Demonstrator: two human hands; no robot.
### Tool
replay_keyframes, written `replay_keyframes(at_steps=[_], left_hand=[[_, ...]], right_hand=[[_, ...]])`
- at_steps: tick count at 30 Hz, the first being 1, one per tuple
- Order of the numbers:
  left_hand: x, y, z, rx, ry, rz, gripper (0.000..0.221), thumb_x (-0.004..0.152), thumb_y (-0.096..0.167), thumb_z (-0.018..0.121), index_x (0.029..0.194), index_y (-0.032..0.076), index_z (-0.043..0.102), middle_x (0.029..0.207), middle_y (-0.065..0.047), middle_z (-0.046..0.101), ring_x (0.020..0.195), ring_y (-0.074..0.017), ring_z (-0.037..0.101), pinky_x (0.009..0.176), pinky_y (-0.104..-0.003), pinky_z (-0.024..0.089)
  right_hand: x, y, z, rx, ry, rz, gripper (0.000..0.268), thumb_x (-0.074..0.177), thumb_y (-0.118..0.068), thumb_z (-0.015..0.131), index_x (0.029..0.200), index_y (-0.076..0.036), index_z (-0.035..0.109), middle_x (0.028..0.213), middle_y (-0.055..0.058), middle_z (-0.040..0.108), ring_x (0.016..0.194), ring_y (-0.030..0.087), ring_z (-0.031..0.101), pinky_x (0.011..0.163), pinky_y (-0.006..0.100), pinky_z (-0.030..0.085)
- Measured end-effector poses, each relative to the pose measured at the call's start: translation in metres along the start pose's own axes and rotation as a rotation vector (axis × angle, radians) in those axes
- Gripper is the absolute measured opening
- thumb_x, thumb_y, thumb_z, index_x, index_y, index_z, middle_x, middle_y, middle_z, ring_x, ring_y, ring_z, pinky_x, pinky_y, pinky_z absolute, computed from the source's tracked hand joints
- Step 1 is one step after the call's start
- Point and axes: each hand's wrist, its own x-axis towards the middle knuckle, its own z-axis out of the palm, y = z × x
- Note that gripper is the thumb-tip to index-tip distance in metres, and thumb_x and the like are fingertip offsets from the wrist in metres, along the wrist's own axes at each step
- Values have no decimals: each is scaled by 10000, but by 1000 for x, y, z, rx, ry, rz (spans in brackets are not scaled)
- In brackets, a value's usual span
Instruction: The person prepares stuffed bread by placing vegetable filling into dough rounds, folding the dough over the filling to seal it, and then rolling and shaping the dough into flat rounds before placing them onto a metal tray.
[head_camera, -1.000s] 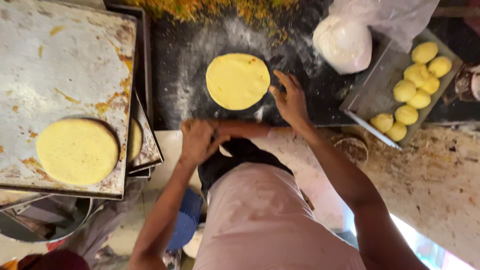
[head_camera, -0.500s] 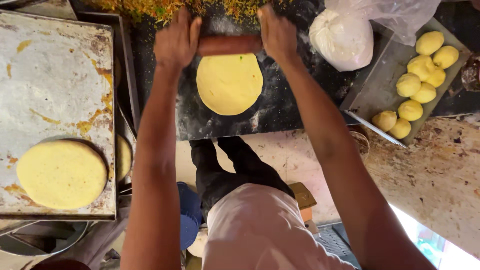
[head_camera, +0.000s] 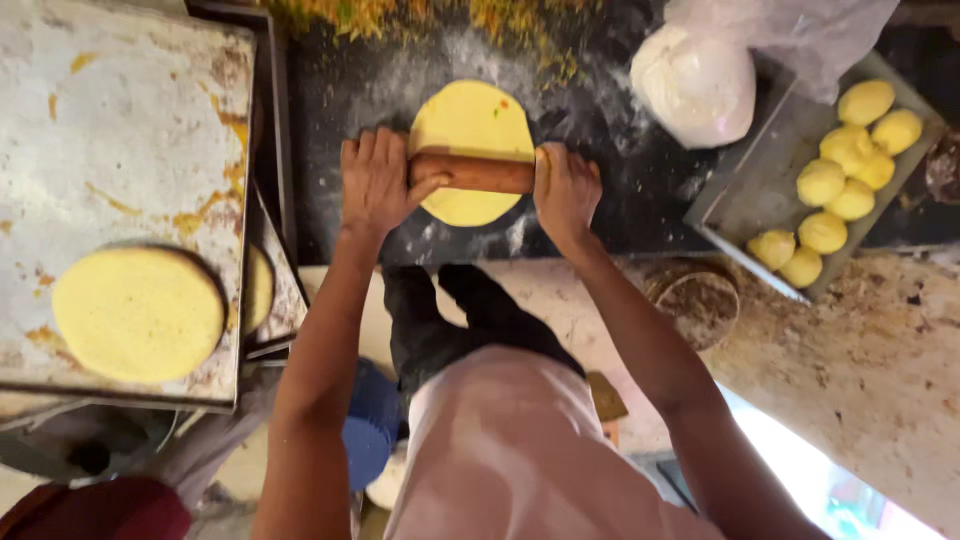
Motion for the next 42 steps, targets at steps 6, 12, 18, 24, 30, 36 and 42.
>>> replay_keyframes(at_steps=[6,12,18,24,30,36,42], left_hand=[[-79,33,-25,-16,145,40,563,906,577,649,1164,78,609,1115,-108,609,1097,-325,565,1059,-539,384],[-51,3,9,88,33,-119,595,959,609,644,1149,46,603,1106,-153,616,1036,-339,561,949,-553,378],[57,-59,22,-108,233,-242,634,1118,594,446,1310,-4,532,1078,-214,649,746,-410,654,594,-514,513],[11,8,16,15,53,-42,498,1047,571,583,1113,77,588,1052,-143,639,1002,-351,632,915,-521,487],[-32,55,-12,-36,3,392,511,899,462,698,1268,120,613,1214,-88,588,1185,-290,563,1064,-611,346],[72,62,4,-129,56,113,688,899,472,763,1436,114,525,1440,-144,493,1376,-370,431,1095,-634,297],[109,33,52,-34,-286,-67,888,816,485,802,1513,71,440,1520,-177,411,1412,-401,347,1076,-678,272]], right_hand=[[-54,-37,-41,139,-162,140,185,1044,-181,515,1097,-78,659,1058,137,696,989,365,627,829,502,422],[23,6,15,-17,-49,-158,106,1071,-166,553,1101,-77,601,1061,140,644,1010,352,584,863,488,416],[159,35,79,92,-182,-244,243,1127,-233,509,1235,-42,614,812,200,666,658,436,623,557,527,475],[32,29,4,-23,-112,-118,232,1063,-223,540,1193,-57,637,1004,193,663,909,403,614,817,559,456],[-120,9,-64,125,-248,70,672,774,-573,783,1149,-41,614,871,186,697,802,403,675,707,506,521],[-98,34,-73,152,-120,605,527,929,-563,749,1073,-78,600,844,218,715,812,416,715,669,495,544],[-82,56,-110,-46,63,534,544,923,-478,724,1169,-17,572,998,257,704,919,475,656,765,562,506]])
